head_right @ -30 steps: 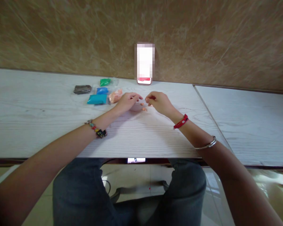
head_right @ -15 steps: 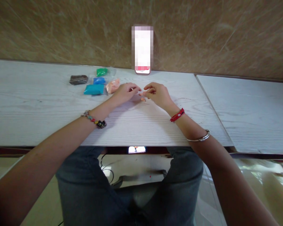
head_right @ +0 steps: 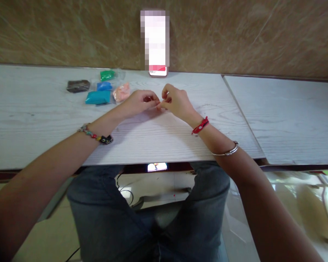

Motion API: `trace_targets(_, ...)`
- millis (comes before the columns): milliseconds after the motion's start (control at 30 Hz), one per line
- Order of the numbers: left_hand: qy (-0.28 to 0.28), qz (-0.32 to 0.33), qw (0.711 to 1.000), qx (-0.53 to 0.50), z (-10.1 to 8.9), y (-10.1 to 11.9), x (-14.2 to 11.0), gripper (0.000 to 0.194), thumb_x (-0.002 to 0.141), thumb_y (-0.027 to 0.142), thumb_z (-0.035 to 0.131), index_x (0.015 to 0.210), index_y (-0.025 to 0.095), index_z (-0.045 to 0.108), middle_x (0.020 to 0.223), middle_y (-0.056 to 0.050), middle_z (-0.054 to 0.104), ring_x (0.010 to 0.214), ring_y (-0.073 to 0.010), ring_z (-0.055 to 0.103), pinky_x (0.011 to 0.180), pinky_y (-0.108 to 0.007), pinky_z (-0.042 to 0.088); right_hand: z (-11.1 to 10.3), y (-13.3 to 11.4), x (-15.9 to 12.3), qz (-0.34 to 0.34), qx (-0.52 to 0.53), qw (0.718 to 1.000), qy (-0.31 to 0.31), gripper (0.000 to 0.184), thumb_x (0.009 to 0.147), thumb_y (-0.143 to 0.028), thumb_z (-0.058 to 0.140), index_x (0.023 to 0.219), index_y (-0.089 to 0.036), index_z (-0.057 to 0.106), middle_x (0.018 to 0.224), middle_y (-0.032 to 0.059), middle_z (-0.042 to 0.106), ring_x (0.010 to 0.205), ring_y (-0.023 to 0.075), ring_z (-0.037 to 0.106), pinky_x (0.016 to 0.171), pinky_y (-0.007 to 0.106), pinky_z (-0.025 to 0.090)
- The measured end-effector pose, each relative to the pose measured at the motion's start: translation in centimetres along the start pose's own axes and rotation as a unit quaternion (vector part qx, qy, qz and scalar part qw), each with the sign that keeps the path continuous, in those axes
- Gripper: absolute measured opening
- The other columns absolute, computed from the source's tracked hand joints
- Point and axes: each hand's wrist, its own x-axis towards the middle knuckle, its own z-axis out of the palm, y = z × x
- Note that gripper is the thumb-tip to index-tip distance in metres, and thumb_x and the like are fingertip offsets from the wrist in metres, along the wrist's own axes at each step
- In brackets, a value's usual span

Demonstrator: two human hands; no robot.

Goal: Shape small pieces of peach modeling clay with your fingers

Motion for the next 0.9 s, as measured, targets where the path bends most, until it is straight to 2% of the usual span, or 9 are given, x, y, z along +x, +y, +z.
trace_targets(100, 0.021, -0.007, 1.000, 0.010, 0.0, 0.0, 0.0, 0.010, 0.076, 0.014, 0.053, 0.071, 0.011, 0.060, 0.065, 0.001, 0.057, 0.062, -0.0071, 0.048, 0.061, -0.021, 0.036, -0.1, 0.2, 0.2, 0.007, 0.007, 1.000, -0.015, 0.016, 0.073, -0.026, 0.064, 0.081, -0.013, 0.062, 0.066, 0.0012, 0.063, 0.063, 0.0121, 0.058, 0.061, 0.027, 0.044)
trace_targets(300, 0.048, -0.002, 0.998, 0.031, 0.4, 0.0, 0.1, 0.008, 0.076, 0.013, 0.054, 0.070, 0.012, 0.059, 0.067, 0.001, 0.056, 0.063, -0.0075, 0.048, 0.061, -0.021, 0.036, -0.2, 0.2, 0.3, -0.006, -0.054, 0.998, -0.024, 0.013, 0.076, -0.022, 0.057, 0.072, -0.012, 0.066, 0.062, 0.0008, 0.061, 0.061, 0.0106, 0.053, 0.060, 0.026, 0.038)
trace_targets(500, 0.048, -0.010, 0.998, 0.025, 0.1, 0.2, 0.0, 0.027, 0.086, 0.022, 0.041, 0.070, 0.012, 0.060, 0.061, 0.002, 0.051, 0.062, -0.0083, 0.047, 0.061, -0.022, 0.035, -0.4, -0.2, 0.0, -0.034, -0.051, 0.998, -0.032, 0.016, 0.076, -0.019, 0.052, 0.070, -0.011, 0.064, 0.062, 0.0001, 0.059, 0.058, 0.0080, 0.048, 0.057, 0.023, 0.033)
trace_targets(700, -0.071, -0.003, 0.997, 0.030, -1.1, -0.7, -0.3, 0.016, 0.079, 0.025, 0.053, 0.074, 0.013, 0.062, 0.069, 0.001, 0.060, 0.065, -0.0088, 0.050, 0.062, -0.022, 0.036, -1.5, 0.2, -0.3, 0.009, -0.060, 0.981, -0.186, 0.023, 0.076, -0.033, 0.057, 0.067, -0.013, 0.064, 0.051, -0.0037, 0.050, 0.049, 0.0061, 0.040, 0.051, 0.023, 0.029)
trace_targets(800, -0.049, -0.017, 0.995, 0.082, -1.6, -1.2, -0.3, 0.018, 0.081, 0.025, 0.051, 0.076, 0.012, 0.063, 0.069, -0.001, 0.060, 0.063, -0.0092, 0.049, 0.062, -0.023, 0.035, -2.1, 0.3, -0.3, 0.005, -0.122, 0.967, -0.222, 0.020, 0.074, -0.031, 0.059, 0.065, -0.014, 0.064, 0.052, -0.0042, 0.051, 0.050, 0.0060, 0.040, 0.052, 0.023, 0.029)
trace_targets(900, -0.013, -0.017, 0.991, 0.131, -1.7, -1.5, -0.2, 0.017, 0.080, 0.024, 0.052, 0.076, 0.011, 0.063, 0.070, -0.002, 0.058, 0.065, -0.0101, 0.049, 0.063, -0.023, 0.035, -2.3, 0.3, -0.4, 0.023, -0.171, 0.964, -0.202, 0.020, 0.073, -0.032, 0.062, 0.064, -0.014, 0.064, 0.054, -0.0037, 0.053, 0.051, 0.0065, 0.042, 0.054, 0.023, 0.029)
